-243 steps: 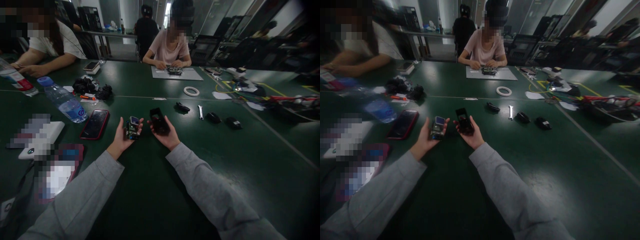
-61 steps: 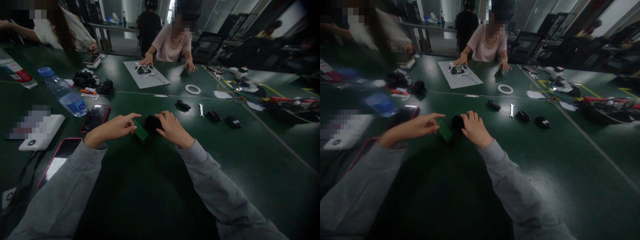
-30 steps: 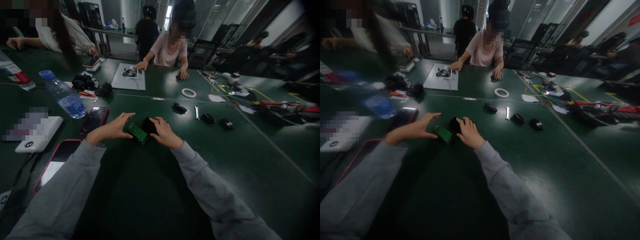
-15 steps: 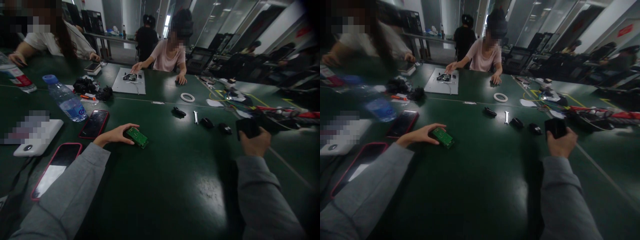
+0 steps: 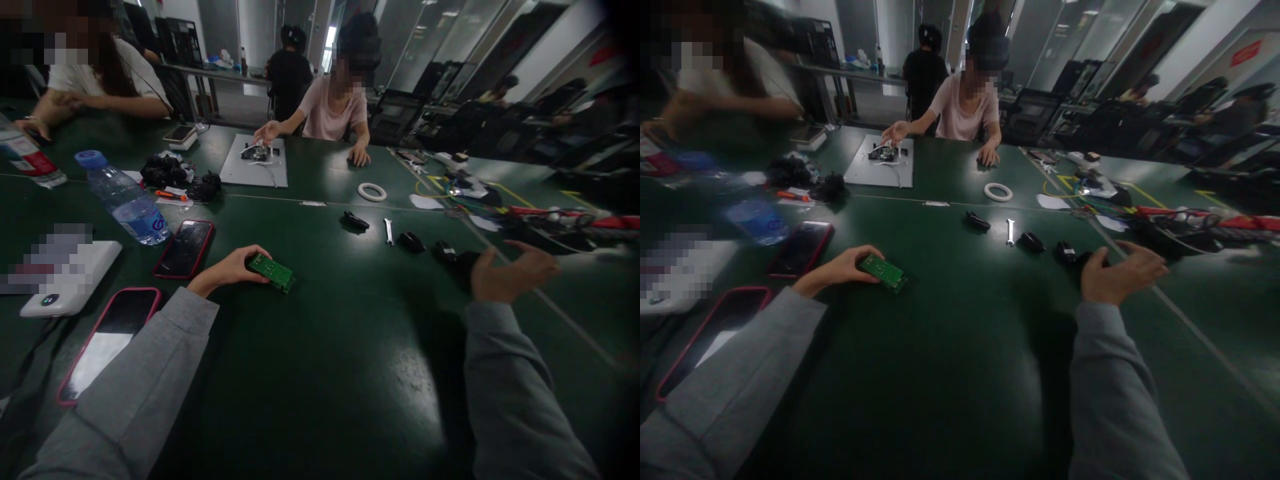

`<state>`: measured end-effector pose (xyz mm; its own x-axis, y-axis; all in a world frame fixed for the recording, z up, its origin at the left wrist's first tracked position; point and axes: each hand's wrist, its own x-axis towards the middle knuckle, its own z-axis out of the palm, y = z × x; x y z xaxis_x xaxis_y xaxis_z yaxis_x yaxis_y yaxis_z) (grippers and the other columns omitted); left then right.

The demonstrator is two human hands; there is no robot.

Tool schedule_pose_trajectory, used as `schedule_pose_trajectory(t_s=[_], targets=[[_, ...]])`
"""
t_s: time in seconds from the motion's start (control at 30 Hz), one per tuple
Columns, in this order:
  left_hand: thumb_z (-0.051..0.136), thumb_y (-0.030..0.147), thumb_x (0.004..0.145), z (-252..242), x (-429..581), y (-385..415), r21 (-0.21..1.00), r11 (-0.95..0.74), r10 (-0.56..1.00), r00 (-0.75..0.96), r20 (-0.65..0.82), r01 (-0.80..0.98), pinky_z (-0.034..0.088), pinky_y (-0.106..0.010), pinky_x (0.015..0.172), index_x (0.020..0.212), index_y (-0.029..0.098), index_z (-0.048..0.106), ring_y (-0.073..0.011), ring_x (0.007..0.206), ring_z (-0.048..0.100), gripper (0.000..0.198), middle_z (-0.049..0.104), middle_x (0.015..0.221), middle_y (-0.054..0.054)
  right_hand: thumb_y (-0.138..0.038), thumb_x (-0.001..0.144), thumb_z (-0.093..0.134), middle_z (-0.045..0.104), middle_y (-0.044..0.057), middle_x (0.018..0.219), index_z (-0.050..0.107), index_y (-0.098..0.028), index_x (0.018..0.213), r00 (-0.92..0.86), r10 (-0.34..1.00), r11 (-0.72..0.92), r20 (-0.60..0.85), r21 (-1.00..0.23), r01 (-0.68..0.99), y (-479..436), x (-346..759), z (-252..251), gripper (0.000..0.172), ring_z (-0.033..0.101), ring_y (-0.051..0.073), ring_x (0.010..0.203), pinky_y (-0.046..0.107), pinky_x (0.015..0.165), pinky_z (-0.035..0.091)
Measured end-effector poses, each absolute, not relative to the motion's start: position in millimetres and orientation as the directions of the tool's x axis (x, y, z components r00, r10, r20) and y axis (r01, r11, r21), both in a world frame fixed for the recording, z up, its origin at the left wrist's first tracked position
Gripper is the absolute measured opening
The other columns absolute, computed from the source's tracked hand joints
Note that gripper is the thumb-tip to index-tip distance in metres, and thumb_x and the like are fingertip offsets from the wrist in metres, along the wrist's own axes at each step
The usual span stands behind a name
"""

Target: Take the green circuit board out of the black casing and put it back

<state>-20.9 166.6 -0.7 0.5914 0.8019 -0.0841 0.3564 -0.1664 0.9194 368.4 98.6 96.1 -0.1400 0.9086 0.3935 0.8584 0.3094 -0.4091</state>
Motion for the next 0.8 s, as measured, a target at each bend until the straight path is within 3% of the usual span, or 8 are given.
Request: schedule_pose_trajectory(t_s=[0.23, 0.33, 0.4, 0.53, 0.7, 0.8], targets=[[0.085, 0.034, 0.067, 7, -1, 157, 0.939, -0.169, 0.833, 0.553, -0.026, 0.299, 0.047, -0.044, 0.099, 0.112, 0.018, 0.059, -0.0231, 0.109, 0.061, 0.054, 0.064, 0.116, -0.008, -0.057, 0.080, 0.073, 0.041, 0.018, 0.144, 0.042, -0.022, 0.146, -0.545, 0.799, 0.598, 0.255, -0.429, 0.677, 100, 253, 48, 0.082, 0.045, 0.034, 0.136, 0.059, 0.107, 0.046], [0.086, 0.035, 0.066, 13, 6, 154, 0.942, -0.191, 0.815, 0.579, -0.004, 0.275, 0.047, -0.043, 0.098, 0.111, 0.017, 0.060, -0.0234, 0.109, 0.061, 0.055, 0.064, 0.115, -0.009, -0.044, 0.086, 0.070, 0.045, 0.017, 0.142, 0.038, -0.020, 0.146, -0.614, 0.759, 0.626, 0.218, -0.503, 0.595, 99, 228, 29, 0.071, 0.052, 0.028, 0.130, 0.051, 0.105, 0.050], [0.086, 0.036, 0.066, 16, 9, 152, 0.943, -0.196, 0.797, 0.604, -0.006, 0.269, 0.048, -0.041, 0.096, 0.112, 0.017, 0.061, -0.0230, 0.108, 0.061, 0.055, 0.065, 0.115, -0.008, -0.035, 0.090, 0.066, 0.049, 0.015, 0.139, 0.035, -0.022, 0.146, -0.578, 0.788, 0.575, 0.210, -0.587, 0.570, 99, 226, 22, 0.066, 0.057, 0.026, 0.126, 0.048, 0.102, 0.053], [0.085, 0.037, 0.069, 21, 21, 144, 0.947, -0.220, 0.760, 0.649, 0.017, 0.233, 0.048, -0.040, 0.096, 0.113, 0.018, 0.061, -0.0229, 0.107, 0.062, 0.053, 0.065, 0.115, -0.009, -0.035, 0.087, 0.071, 0.059, 0.014, 0.129, 0.028, -0.021, 0.148, -0.550, 0.820, 0.458, 0.157, -0.757, 0.467, 100, 238, 22, 0.076, 0.065, 0.023, 0.114, 0.043, 0.096, 0.056], [0.077, 0.039, 0.079, 16, 34, 136, 0.967, -0.194, 0.791, 0.609, 0.054, 0.166, 0.049, -0.041, 0.099, 0.129, 0.020, 0.053, -0.0231, 0.115, 0.060, 0.058, 0.056, 0.135, -0.013, -0.036, 0.092, 0.061, 0.066, 0.013, 0.119, 0.026, -0.021, 0.154, -0.543, 0.833, 0.119, -0.104, -0.925, 0.360, 103, 277, 35, 0.073, 0.071, 0.019, 0.088, 0.035, 0.071, 0.061], [0.072, 0.044, 0.084, 3, 29, 142, 0.970, -0.124, 0.854, 0.521, -0.004, 0.209, 0.050, -0.040, 0.097, 0.129, 0.019, 0.052, -0.0218, 0.112, 0.061, 0.056, 0.057, 0.130, -0.014, -0.033, 0.091, 0.063, 0.068, 0.016, 0.119, 0.041, -0.023, 0.150, -0.217, 0.962, -0.094, -0.167, -0.946, 0.309, 112, 333, 53, 0.064, 0.072, 0.021, 0.086, 0.034, 0.071, 0.060]])
